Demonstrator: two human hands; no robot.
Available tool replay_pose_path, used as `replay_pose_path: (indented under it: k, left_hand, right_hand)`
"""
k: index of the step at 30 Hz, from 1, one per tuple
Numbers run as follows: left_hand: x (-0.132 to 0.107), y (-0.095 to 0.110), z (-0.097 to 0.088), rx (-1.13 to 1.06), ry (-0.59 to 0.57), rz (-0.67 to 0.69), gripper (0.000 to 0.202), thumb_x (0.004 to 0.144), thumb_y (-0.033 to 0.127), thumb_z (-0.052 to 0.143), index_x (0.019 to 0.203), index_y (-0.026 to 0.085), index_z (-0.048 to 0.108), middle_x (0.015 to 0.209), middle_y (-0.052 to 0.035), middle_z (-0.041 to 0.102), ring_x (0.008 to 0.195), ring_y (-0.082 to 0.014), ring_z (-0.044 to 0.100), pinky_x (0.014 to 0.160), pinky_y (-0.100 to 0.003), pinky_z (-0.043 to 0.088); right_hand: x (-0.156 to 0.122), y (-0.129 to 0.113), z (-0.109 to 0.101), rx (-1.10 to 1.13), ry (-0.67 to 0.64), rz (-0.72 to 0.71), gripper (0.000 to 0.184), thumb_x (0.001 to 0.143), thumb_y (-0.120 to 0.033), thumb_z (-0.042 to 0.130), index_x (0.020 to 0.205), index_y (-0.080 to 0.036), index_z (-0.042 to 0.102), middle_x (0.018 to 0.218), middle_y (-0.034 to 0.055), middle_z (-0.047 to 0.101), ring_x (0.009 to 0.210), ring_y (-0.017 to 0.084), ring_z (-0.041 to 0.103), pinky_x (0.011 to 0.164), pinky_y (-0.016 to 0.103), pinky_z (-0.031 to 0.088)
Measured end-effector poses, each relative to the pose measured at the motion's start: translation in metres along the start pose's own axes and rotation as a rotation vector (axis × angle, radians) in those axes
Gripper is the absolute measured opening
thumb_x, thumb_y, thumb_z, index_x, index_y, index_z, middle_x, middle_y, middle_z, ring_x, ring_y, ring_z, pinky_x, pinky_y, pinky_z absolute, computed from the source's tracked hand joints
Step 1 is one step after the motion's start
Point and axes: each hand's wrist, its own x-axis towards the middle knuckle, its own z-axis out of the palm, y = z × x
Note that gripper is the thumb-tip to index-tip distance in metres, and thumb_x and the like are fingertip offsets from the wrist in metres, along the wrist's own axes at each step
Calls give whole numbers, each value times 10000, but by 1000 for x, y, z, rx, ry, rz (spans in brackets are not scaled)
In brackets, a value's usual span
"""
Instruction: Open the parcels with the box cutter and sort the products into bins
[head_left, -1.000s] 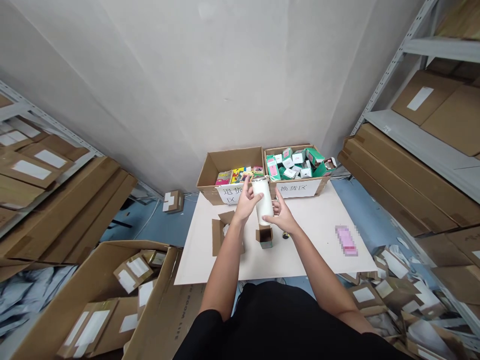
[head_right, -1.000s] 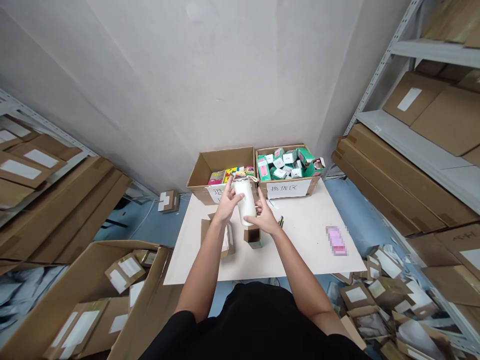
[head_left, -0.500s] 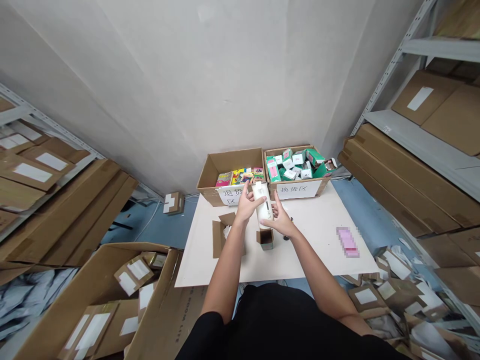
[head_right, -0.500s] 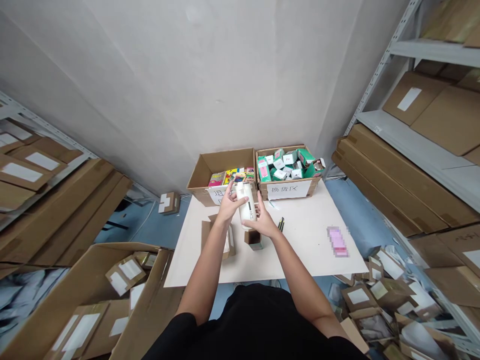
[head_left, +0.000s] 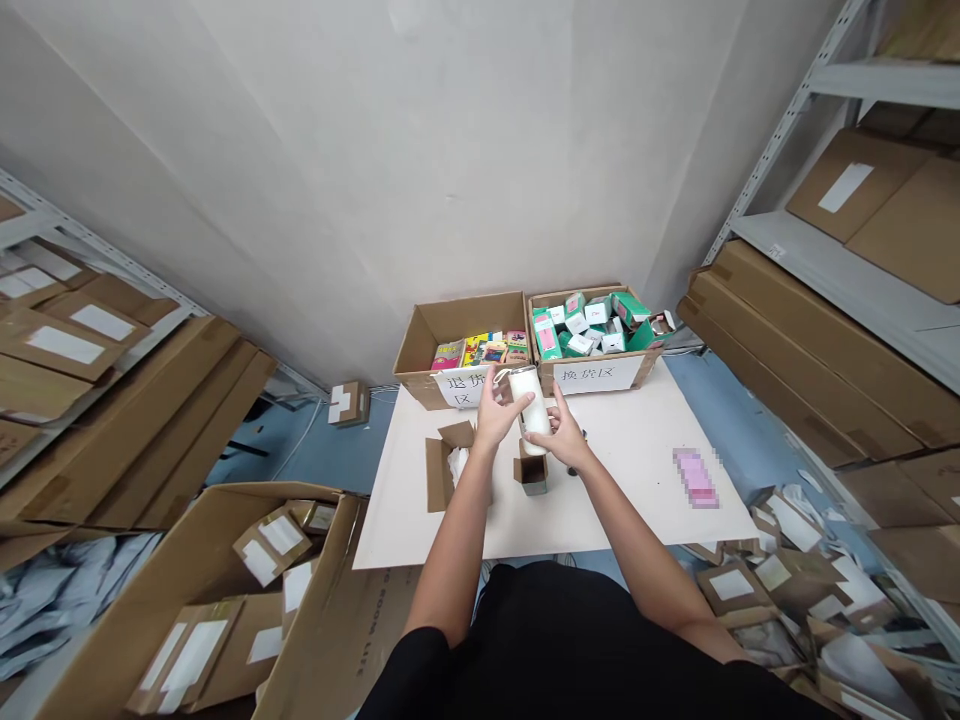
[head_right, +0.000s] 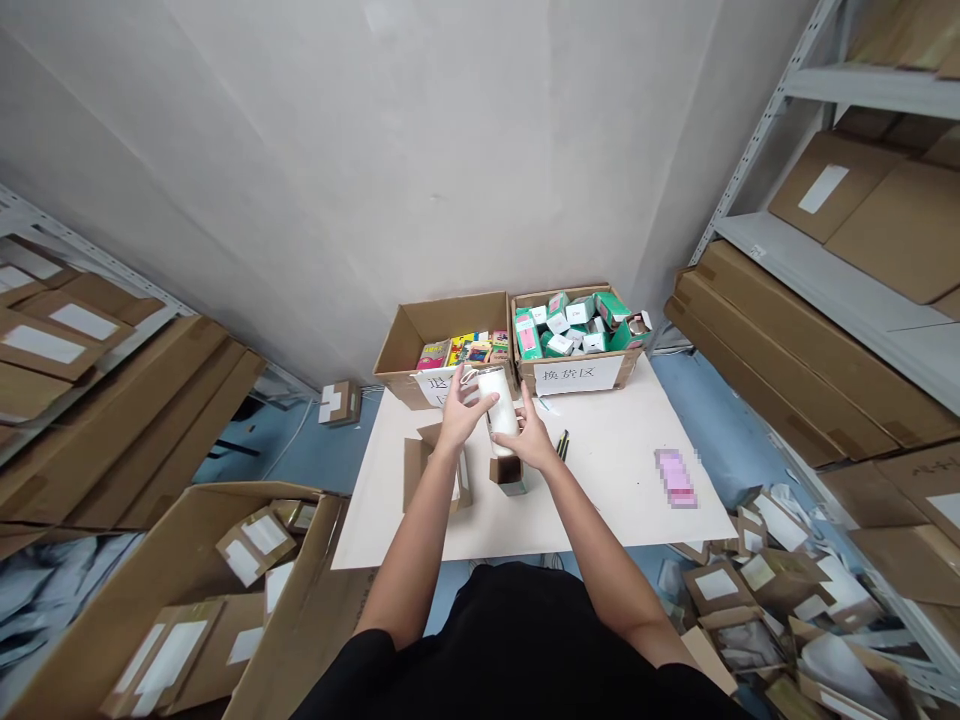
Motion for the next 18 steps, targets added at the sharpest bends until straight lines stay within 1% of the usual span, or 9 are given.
replay_pose_path:
  k: [2, 3, 4, 6, 9, 11, 14, 16, 18]
  left_hand:
    - [-3, 0, 0, 186, 139, 50, 887, 812, 488, 871, 1588, 299, 485, 1478, -121, 627, 1279, -268, 647, 1050, -394, 537]
    - [-5, 0, 1, 275, 169, 67, 784, 836, 519, 840, 1530, 280, 562, 1427, -118, 665, 1253, -270, 659, 1047, -396, 534]
    - [-7, 0, 2, 361, 173, 76, 712, 846, 546, 821, 1470, 264, 625, 1383, -118, 694, 1240, -278, 666, 1049, -401, 530]
    - [-12, -3, 8, 524, 140, 74, 683, 820, 578, 833, 1393, 234, 688, 1348, -134, 721, 1260, -313, 661, 1068, -415, 515]
    - [-19, -11, 20, 695, 134, 58, 751, 794, 570, 858, 1418, 197, 667, 1387, -178, 704, 1326, -360, 630, 1103, -432, 486]
    - [-21, -19, 24, 725, 148, 25, 749, 814, 530, 849, 1450, 196, 639, 1371, -178, 714, 1315, -360, 644, 1094, -429, 490]
    - [-21, -39, 17, 658, 128, -82, 794, 776, 436, 887, 1482, 200, 608, 1240, -145, 772, 1181, -331, 716, 1036, -414, 525]
    - [-20, -56, 7, 550, 93, -141, 821, 730, 370, 916, 1472, 195, 610, 1192, -125, 783, 1092, -292, 738, 996, -395, 547]
    - [-23, -76, -2, 427, 60, -161, 793, 708, 328, 919, 1434, 189, 633, 1184, -110, 776, 1045, -253, 736, 979, -377, 558]
  right_hand:
    - [-1, 8, 2, -120, 58, 0, 1310, 713, -321, 870, 1720, -369, 32, 1203, 41, 678, 959, 231, 723, 903, 404, 594]
    - [-3, 11, 4, -188, 87, -2, 1303, 710, -312, 872, 1719, -377, 50, 1211, 37, 677, 958, 234, 720, 913, 409, 591]
    - [-4, 15, 7, -256, 117, -5, 1290, 710, -307, 871, 1717, -387, 69, 1224, 36, 675, 967, 242, 717, 924, 418, 588]
    - [-8, 22, 15, -374, 171, -21, 1239, 722, -309, 861, 1712, -397, 120, 1263, 47, 660, 1025, 271, 706, 944, 436, 582]
    - [-13, 38, 27, -475, 192, -51, 1138, 750, -324, 828, 1701, -381, 205, 1330, 81, 619, 1130, 317, 678, 957, 455, 577]
    - [-16, 53, 29, -453, 153, -55, 1103, 753, -334, 815, 1693, -366, 239, 1341, 88, 605, 1142, 313, 670, 952, 450, 579]
    - [-20, 86, 22, -267, 91, -18, 1021, 764, -349, 774, 1666, -347, 294, 1358, 87, 598, 1160, 273, 660, 913, 405, 592]
    - [-23, 112, 13, -160, 121, 47, 873, 773, -354, 726, 1589, -316, 416, 1400, 98, 587, 1187, 257, 650, 899, 381, 594]
    - [-27, 136, 7, -149, 184, 155, 718, 753, -362, 716, 1446, -274, 551, 1400, 111, 602, 1154, 253, 663, 905, 387, 589]
